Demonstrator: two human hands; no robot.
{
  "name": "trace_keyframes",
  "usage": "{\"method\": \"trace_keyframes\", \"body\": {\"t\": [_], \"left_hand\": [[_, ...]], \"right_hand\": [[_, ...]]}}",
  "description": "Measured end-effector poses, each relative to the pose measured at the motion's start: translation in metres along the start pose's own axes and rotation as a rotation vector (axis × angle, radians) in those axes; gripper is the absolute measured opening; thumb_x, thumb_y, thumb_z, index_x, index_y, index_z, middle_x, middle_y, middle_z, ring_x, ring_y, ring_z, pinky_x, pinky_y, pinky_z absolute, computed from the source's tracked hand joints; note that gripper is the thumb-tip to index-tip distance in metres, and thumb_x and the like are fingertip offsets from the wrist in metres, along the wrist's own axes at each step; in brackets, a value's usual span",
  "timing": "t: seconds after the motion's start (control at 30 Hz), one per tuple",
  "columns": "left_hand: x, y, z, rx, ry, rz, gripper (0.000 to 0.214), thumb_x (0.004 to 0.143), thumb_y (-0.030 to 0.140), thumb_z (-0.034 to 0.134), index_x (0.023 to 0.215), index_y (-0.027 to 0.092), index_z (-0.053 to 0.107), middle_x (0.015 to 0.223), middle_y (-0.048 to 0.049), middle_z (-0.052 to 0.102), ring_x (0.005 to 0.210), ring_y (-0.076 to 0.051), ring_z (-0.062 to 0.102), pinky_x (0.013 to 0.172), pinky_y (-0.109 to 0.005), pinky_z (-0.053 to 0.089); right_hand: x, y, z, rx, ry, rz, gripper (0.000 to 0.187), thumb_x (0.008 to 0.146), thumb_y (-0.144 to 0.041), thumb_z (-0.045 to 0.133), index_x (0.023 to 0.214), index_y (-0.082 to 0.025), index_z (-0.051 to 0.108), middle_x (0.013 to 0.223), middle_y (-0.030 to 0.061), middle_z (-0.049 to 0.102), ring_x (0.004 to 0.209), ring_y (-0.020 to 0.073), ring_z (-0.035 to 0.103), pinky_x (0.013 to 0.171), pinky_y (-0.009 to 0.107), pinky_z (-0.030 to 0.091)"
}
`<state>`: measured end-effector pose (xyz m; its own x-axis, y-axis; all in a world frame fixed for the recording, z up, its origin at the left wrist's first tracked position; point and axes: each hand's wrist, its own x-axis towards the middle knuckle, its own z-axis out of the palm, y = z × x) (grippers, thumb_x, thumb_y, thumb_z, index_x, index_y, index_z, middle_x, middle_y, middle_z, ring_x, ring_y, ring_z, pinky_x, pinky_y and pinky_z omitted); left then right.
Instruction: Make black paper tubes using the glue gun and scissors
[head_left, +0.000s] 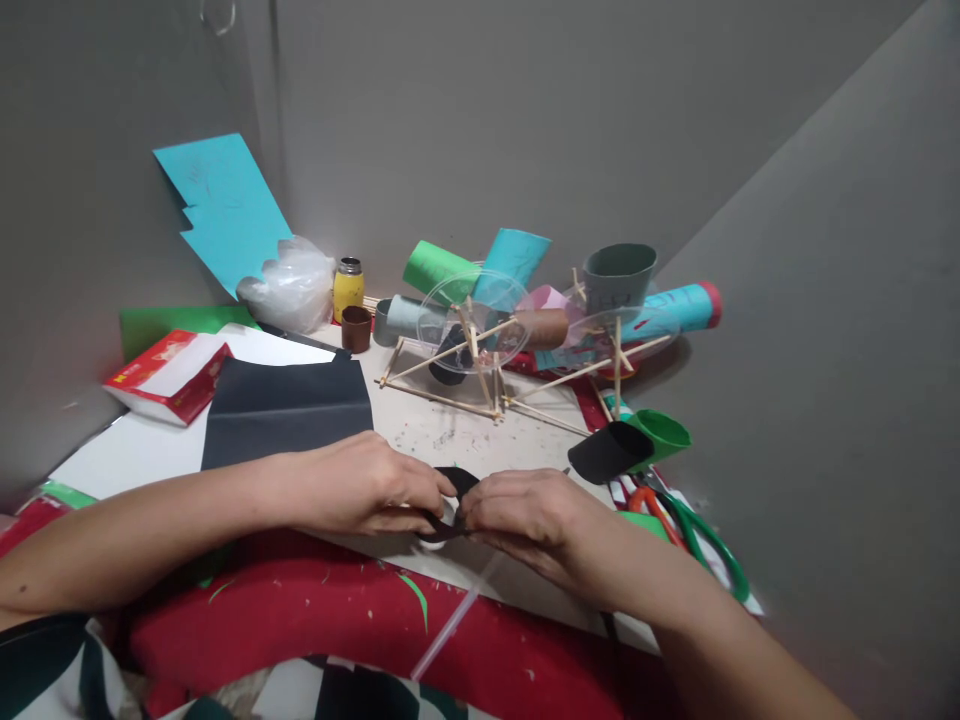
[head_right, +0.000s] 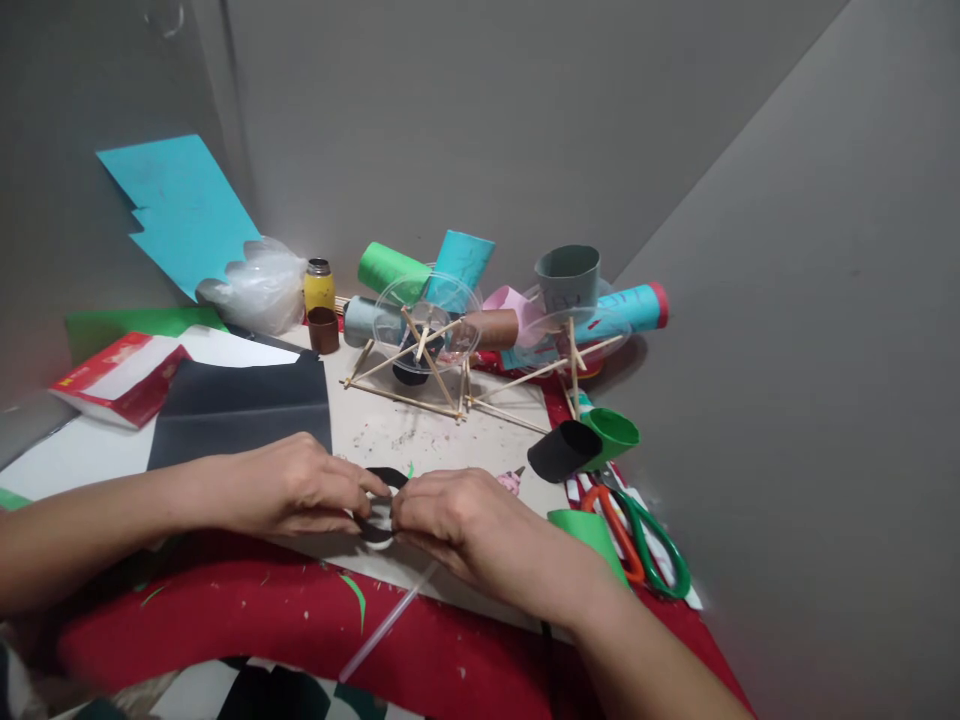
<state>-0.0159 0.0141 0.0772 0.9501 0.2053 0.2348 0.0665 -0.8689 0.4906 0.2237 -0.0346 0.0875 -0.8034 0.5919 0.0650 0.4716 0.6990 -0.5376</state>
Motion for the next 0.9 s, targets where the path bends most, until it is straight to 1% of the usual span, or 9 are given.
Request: {"method": "trace_keyframes", "body": {"t": [0.1,0.17,0.3,0.4,0.53,0.63,0.73,0.83,0.9], "left_hand": [[0.000,0.000,0.000,-0.014,0.007,0.004,0.016,0.092,0.018,0.050,0.098,0.020,0.065,0.117,-0.0082,0.069,0.094,-0.018,0.069,0.072,-0.024,0.049],[0.000,0.001,0.000,-0.024,0.014,0.012,0.016,0.091,0.015,0.050,0.096,0.018,0.065,0.114,-0.0092,0.070,0.093,-0.019,0.069,0.072,-0.024,0.049],[-0.001,-0.001,0.003,-0.006,0.046,-0.006,0.014,0.089,0.013,0.052,0.094,0.018,0.064,0.105,-0.0078,0.073,0.088,-0.018,0.070,0.067,-0.024,0.048],[-0.001,-0.003,0.005,0.038,0.038,-0.030,0.011,0.088,0.015,0.053,0.090,0.018,0.064,0.105,-0.0058,0.073,0.085,-0.017,0.069,0.063,-0.023,0.046],[-0.001,-0.005,0.005,0.042,0.021,-0.024,0.010,0.090,0.019,0.054,0.091,0.019,0.064,0.105,-0.0045,0.073,0.087,-0.017,0.069,0.066,-0.024,0.046],[0.000,-0.006,0.005,0.029,0.003,-0.019,0.012,0.091,0.020,0.052,0.092,0.019,0.064,0.101,-0.0046,0.073,0.085,-0.016,0.068,0.066,-0.024,0.046],[-0.001,-0.006,0.007,0.051,0.015,-0.027,0.012,0.091,0.019,0.052,0.089,0.018,0.064,0.095,-0.0061,0.073,0.079,-0.016,0.068,0.063,-0.025,0.045],[-0.002,-0.005,0.009,0.071,0.029,-0.033,0.014,0.091,0.020,0.051,0.085,0.017,0.063,0.088,-0.0060,0.073,0.076,-0.016,0.067,0.062,-0.025,0.045],[-0.002,-0.005,0.009,0.066,0.015,-0.029,0.016,0.092,0.022,0.050,0.084,0.018,0.064,0.089,-0.0058,0.073,0.077,-0.016,0.067,0.064,-0.024,0.045]], "right_hand": [[0.001,-0.003,-0.003,-0.003,-0.013,0.002,0.022,0.098,-0.018,0.045,0.095,-0.019,0.067,0.089,0.0056,0.068,0.083,0.0152,0.063,0.074,0.025,0.047],[0.002,-0.004,-0.002,-0.001,-0.006,0.005,0.021,0.098,-0.019,0.047,0.095,-0.019,0.068,0.089,0.0054,0.068,0.082,0.0149,0.063,0.074,0.025,0.047],[0.004,-0.004,0.004,-0.026,0.048,-0.002,0.019,0.097,-0.028,0.051,0.102,-0.019,0.067,0.094,0.0077,0.069,0.084,0.0158,0.064,0.075,0.025,0.048],[0.005,-0.003,0.008,-0.038,0.065,-0.013,0.021,0.098,-0.027,0.048,0.100,-0.018,0.066,0.092,0.0084,0.069,0.082,0.0157,0.065,0.073,0.024,0.048],[0.005,0.002,0.007,-0.009,0.046,0.000,0.024,0.099,-0.021,0.043,0.096,-0.018,0.067,0.091,0.0075,0.070,0.083,0.0156,0.065,0.074,0.024,0.048],[0.004,0.003,0.004,0.053,0.022,0.001,0.023,0.099,-0.020,0.044,0.097,-0.018,0.067,0.094,0.0065,0.070,0.086,0.0147,0.065,0.076,0.023,0.048],[0.006,0.001,0.007,0.064,0.034,0.034,0.018,0.097,-0.022,0.050,0.101,-0.017,0.066,0.095,0.0060,0.070,0.086,0.0149,0.064,0.075,0.024,0.047],[0.008,-0.001,0.012,0.021,0.066,0.045,0.018,0.097,-0.023,0.050,0.097,-0.016,0.067,0.088,0.0063,0.070,0.080,0.0154,0.063,0.071,0.025,0.046],[0.009,-0.001,0.013,0.031,0.053,0.022,0.022,0.098,-0.021,0.047,0.093,-0.016,0.068,0.086,0.0065,0.069,0.078,0.0149,0.063,0.070,0.024,0.046]]}}
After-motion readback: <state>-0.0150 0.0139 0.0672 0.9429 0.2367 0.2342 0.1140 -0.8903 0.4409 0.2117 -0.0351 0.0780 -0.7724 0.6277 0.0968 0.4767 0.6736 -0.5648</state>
